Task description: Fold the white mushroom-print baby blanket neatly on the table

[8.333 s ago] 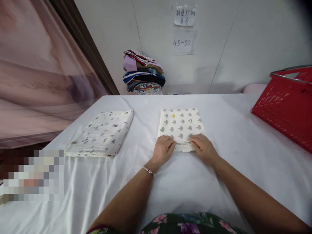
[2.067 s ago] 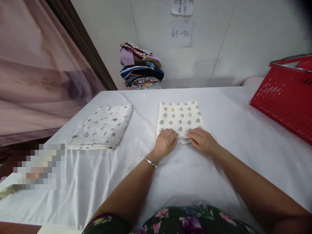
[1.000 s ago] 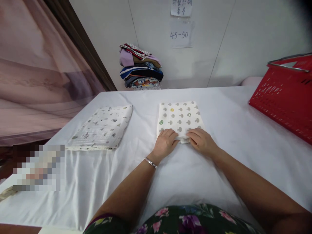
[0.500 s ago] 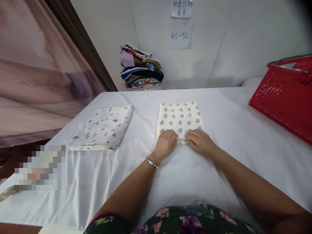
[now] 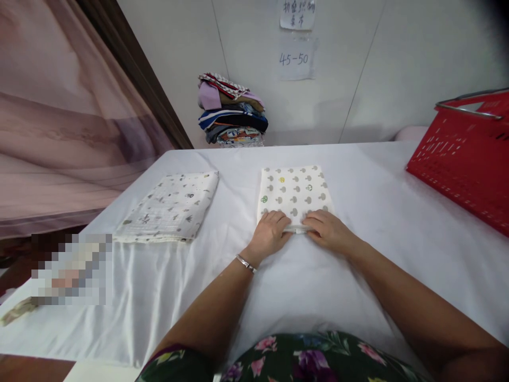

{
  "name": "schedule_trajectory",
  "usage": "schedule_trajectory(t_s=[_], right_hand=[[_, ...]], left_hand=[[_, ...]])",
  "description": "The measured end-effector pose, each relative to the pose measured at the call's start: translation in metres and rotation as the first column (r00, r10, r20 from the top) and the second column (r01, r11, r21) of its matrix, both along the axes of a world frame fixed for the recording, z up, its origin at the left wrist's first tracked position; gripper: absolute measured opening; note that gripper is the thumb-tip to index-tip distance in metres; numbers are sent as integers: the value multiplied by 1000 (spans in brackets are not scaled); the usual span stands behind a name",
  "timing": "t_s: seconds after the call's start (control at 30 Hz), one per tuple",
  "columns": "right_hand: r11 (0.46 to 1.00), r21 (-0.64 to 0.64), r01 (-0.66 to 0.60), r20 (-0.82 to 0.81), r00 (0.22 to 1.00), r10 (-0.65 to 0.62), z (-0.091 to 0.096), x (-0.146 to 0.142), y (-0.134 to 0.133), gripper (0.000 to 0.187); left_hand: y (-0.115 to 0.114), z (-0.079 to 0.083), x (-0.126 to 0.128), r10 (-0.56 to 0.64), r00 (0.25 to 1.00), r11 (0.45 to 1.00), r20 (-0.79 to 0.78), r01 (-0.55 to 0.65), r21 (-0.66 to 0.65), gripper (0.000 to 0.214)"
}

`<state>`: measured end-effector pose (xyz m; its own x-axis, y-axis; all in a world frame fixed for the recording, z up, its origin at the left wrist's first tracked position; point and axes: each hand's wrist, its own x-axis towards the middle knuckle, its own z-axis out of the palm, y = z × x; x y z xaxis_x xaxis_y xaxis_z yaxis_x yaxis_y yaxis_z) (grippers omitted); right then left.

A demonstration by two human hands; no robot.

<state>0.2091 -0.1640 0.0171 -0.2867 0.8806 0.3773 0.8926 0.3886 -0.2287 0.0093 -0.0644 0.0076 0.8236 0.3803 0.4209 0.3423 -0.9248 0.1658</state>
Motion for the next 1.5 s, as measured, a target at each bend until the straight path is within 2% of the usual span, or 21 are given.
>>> schedule_trajectory(t_s=[0.1, 0.3, 0.7, 0.77, 0.93, 1.17, 1.33, 1.5], right_hand=[[1000, -6, 2, 7, 1000, -2, -2, 0, 0, 20], [1000, 10, 24, 26, 999, -24, -7, 1, 2, 18], [999, 26, 45, 29, 999, -46, -7, -1, 2, 19], [997, 55, 54, 27, 998, -56, -7, -3, 1, 19], [967, 224, 119, -28, 993, -116, -10, -4, 0, 21], [970, 216, 109, -9, 994, -110, -10, -6, 1, 22], [981, 153, 117, 25, 992, -123, -10, -7, 1, 20], [975, 180, 127, 3, 991, -130, -10, -5, 1, 20]], left_hand=[[-1, 0, -1, -10, 1000, 1000, 1, 10, 4, 19], [1, -1, 1, 12, 1000, 1000, 14, -13, 28, 12], [-1, -1, 3, 61, 998, 998, 13, -61, 26, 13], [-1, -1, 4, 61, 998, 998, 13, -62, 33, 12], [-2, 0, 6, 66, 997, 995, 35, -69, 75, 10], [-1, 1, 8, 91, 995, 989, 36, -94, 117, 14], [1, -2, 8, 95, 995, 986, 18, -97, 136, 10], [-3, 2, 5, 99, 994, 986, 54, -105, 130, 12]])
